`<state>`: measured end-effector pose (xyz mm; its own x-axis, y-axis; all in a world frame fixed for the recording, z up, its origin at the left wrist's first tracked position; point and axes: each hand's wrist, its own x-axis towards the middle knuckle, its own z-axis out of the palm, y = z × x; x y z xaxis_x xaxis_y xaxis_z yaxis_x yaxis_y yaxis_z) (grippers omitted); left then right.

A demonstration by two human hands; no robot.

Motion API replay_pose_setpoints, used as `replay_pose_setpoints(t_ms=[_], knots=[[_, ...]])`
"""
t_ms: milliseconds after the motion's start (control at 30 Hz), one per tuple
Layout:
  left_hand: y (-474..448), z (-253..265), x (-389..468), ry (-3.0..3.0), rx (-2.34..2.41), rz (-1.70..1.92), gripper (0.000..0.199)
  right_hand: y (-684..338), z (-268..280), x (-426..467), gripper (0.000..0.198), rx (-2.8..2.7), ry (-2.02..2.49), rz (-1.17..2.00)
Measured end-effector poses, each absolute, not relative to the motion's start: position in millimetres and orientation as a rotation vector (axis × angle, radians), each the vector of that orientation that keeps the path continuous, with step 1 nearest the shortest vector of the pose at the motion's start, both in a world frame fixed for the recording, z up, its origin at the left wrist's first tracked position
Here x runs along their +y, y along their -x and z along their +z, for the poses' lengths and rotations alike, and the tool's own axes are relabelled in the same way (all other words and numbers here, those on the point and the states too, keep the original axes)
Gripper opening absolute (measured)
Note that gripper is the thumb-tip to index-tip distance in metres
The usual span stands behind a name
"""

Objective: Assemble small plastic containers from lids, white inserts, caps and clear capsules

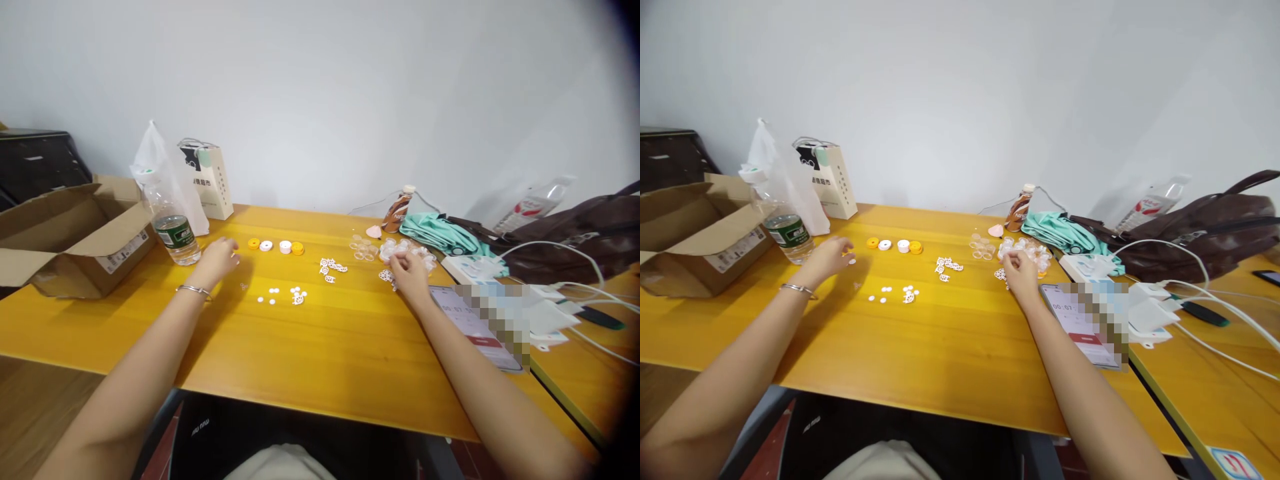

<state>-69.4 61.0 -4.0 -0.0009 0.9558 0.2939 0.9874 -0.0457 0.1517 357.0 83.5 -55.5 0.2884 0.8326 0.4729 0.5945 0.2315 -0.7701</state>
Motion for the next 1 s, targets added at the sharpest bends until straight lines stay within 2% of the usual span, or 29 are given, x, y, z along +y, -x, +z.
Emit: replay_pose_setpoints(t_ms=[100, 433, 533, 633, 733, 833, 1000], knots=[[91, -8, 66, 2.102, -2.259, -0.291, 0.024, -352, -54, 80, 0.023, -1.432, 1.427, 0.315], [79, -7, 65, 2.204, -2.215, -0.334, 0.013, -345, -47, 74, 0.032, -1.457, 1.407, 0.344], [49, -1, 50, 2.404, -2.028, -0.456, 0.015, -343, -47, 73, 0.033, -1.478, 1.403, 0.361], [5, -5, 23, 2.969, -1.474, -0.79, 0.015, -341, -48, 73, 0.034, -1.5, 1.397, 0.378], [-31, -16, 1, 3.247, -1.114, -0.717, 0.015, -338, -49, 73, 0.032, -1.527, 1.395, 0.388], [-45, -28, -7, 3.252, -1.033, -0.685, 0.015, -336, -50, 73, 0.031, -1.555, 1.396, 0.399], [-41, -28, -4, 3.249, -1.117, -0.846, 0.019, -333, -49, 71, 0.031, -1.578, 1.401, 0.389]])
